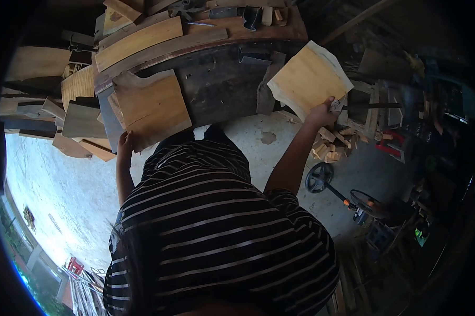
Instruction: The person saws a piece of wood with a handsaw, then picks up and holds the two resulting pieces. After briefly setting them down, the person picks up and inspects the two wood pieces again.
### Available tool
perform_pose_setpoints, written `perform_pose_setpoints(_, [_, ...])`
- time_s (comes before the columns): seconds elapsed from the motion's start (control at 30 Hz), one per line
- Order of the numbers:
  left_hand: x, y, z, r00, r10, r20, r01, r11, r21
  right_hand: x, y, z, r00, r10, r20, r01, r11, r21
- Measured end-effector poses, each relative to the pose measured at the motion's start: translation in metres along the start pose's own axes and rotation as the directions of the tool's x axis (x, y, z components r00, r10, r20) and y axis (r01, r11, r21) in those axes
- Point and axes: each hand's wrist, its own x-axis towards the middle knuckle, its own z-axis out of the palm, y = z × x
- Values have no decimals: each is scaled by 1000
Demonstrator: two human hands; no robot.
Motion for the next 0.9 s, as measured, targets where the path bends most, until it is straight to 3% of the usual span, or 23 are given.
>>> perform_pose_setpoints(0.03, [-4, 2, -5, 1000, -10, -12, 10, 1000, 7, 5, -17, 0, 993, -108, -37, 107, 994, -25])
perform_pose_setpoints(0.07, [-6, 3, -9, 999, -21, -26, 22, 1000, 15, 16, -32, -3, 992, -115, -52, 113, 993, -32])
perform_pose_setpoints(0.13, [-11, 11, -12, 999, -45, -26, 46, 997, 57, 37, -60, -12, 942, -331, 59, 334, 908, -253])
perform_pose_setpoints(0.17, [-11, 15, -12, 997, -70, -45, 74, 993, 91, 42, -75, -10, 942, -332, 47, 332, 906, -263])
perform_pose_setpoints(0.23, [-2, 11, -14, 997, -72, -14, 73, 985, 154, 46, -101, -1, 919, -333, 212, 387, 660, -644])
perform_pose_setpoints(0.27, [4, 9, -15, 997, -77, 5, 74, 975, 208, 48, -97, 4, 921, -334, 201, 381, 659, -649])
perform_pose_setpoints(0.33, [4, 14, -3, 1000, -17, -5, 18, 983, 183, 56, -83, 22, 887, -292, 358, 460, 485, -744])
perform_pose_setpoints(0.37, [5, 18, 1, 998, 34, 45, -41, 984, 175, 55, -74, 32, 887, -294, 356, 460, 486, -743])
perform_pose_setpoints(0.43, [7, 21, 4, 993, 85, 84, -98, 982, 163, 45, -53, 47, 886, -110, 451, 463, 266, -846])
perform_pose_setpoints(0.47, [9, 23, 5, 993, 82, 86, -97, 977, 188, 41, -46, 48, 884, -110, 455, 467, 271, -842])
perform_pose_setpoints(0.53, [12, 25, 5, 993, 71, 90, -90, 968, 234, 32, -41, 53, 812, -270, 518, 576, 219, -788])
perform_pose_setpoints(0.67, [13, 23, 5, 997, 62, 51, -72, 971, 227, 34, -52, 53, 885, -83, 458, 463, 264, -846])
perform_pose_setpoints(0.8, [11, 22, 11, 997, 71, 6, -71, 992, 103, 45, -58, 50, 897, -51, 438, 436, 252, -864])
perform_pose_setpoints(0.9, [10, 23, 13, 996, 85, 9, -85, 995, 56, 44, -69, 39, 901, -93, 424, 430, 319, -844])
